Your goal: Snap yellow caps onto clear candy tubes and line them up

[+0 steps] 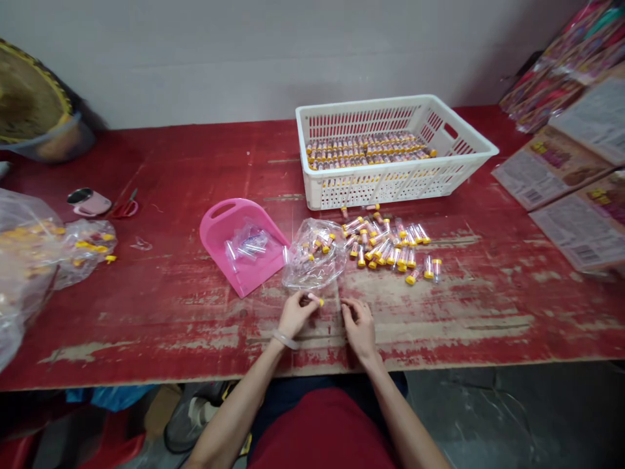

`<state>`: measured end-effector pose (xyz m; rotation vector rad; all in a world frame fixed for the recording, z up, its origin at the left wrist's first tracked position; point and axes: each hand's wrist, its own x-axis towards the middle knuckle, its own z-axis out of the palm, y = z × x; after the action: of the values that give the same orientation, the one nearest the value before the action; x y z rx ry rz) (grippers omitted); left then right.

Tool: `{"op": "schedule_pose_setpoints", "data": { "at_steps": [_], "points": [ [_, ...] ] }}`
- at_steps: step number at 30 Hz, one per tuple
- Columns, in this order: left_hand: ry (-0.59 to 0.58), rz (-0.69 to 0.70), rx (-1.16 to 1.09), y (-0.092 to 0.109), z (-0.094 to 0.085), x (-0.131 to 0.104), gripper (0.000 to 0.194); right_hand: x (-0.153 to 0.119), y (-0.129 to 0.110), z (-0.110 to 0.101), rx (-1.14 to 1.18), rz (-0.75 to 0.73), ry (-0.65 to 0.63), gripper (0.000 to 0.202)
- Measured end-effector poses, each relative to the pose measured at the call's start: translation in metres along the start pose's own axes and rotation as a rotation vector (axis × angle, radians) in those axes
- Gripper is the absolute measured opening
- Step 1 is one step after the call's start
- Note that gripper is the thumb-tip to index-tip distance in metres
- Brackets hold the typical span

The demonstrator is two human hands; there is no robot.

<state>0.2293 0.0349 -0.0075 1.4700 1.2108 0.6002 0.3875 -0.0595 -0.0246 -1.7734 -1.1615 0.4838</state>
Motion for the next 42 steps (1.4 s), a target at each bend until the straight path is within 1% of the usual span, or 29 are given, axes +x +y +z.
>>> {"op": "schedule_pose_setpoints", "data": {
  "at_steps": [2, 4, 6, 8, 9, 11, 13, 14, 15, 17, 19, 22, 27, 32, 37, 40, 42],
  "points": [
    [-0.001, -0.139, -0.274, 0.002, -0.004, 0.0, 0.032, -0.001, 0.001, -0.001, 0.0, 0.011, 0.001, 0.024],
    [0.018, -0.23, -0.419, 0.004, -0.007, -0.001, 0.05, -0.002, 0.003, -0.001, -0.001, 0.023, -0.004, 0.024],
    [0.016, -0.284, -0.465, 0.007, -0.009, -0.003, 0.055, -0.004, 0.004, -0.001, 0.003, 0.032, -0.015, 0.024],
    [0.029, -0.26, -0.459, 0.009, -0.008, -0.006, 0.05, -0.005, 0.005, -0.001, 0.01, 0.033, -0.021, 0.024],
    [0.052, -0.213, -0.436, 0.01, -0.008, -0.008, 0.048, -0.005, 0.005, -0.001, 0.013, 0.033, -0.018, 0.024],
    [0.136, -0.065, -0.332, 0.01, -0.005, -0.012, 0.044, -0.005, 0.004, -0.001, 0.018, 0.035, -0.006, 0.024],
    [0.244, 0.108, -0.135, 0.008, -0.003, -0.017, 0.041, -0.004, 0.004, -0.001, 0.017, 0.04, 0.002, 0.025],
    [0.276, 0.19, -0.004, 0.005, -0.001, -0.018, 0.037, -0.004, 0.004, -0.001, 0.014, 0.04, 0.002, 0.025],
    [0.282, 0.261, 0.133, 0.002, 0.0, -0.019, 0.032, -0.004, 0.004, -0.001, 0.01, 0.037, 0.0, 0.025],
    [0.223, 0.364, 0.373, -0.004, 0.003, -0.02, 0.021, -0.004, 0.005, 0.0, 0.0, 0.027, -0.009, 0.025],
    [0.157, 0.414, 0.5, -0.007, 0.005, -0.019, 0.016, -0.005, 0.005, 0.0, -0.007, 0.016, -0.017, 0.024],
    [0.146, 0.446, 0.552, -0.008, 0.009, -0.019, 0.017, -0.005, 0.004, 0.0, -0.008, 0.012, -0.018, 0.024],
    [0.128, 0.388, 0.618, -0.01, 0.015, -0.019, 0.016, -0.005, 0.004, -0.001, -0.009, 0.018, -0.021, 0.024],
    [0.09, 0.418, 0.648, -0.013, 0.024, -0.019, 0.018, -0.007, 0.007, 0.0, -0.013, 0.02, -0.016, 0.023],
    [0.152, 0.398, 0.604, -0.015, 0.029, -0.022, 0.019, -0.007, 0.007, -0.001, -0.007, 0.019, -0.014, 0.024],
    [0.216, 0.358, 0.565, -0.015, 0.027, -0.021, 0.024, -0.007, 0.006, -0.002, 0.001, 0.022, -0.023, 0.024],
    [0.227, 0.344, 0.586, -0.014, 0.025, -0.019, 0.028, -0.008, 0.006, -0.002, 0.005, 0.02, -0.026, 0.024]
  ]
}}
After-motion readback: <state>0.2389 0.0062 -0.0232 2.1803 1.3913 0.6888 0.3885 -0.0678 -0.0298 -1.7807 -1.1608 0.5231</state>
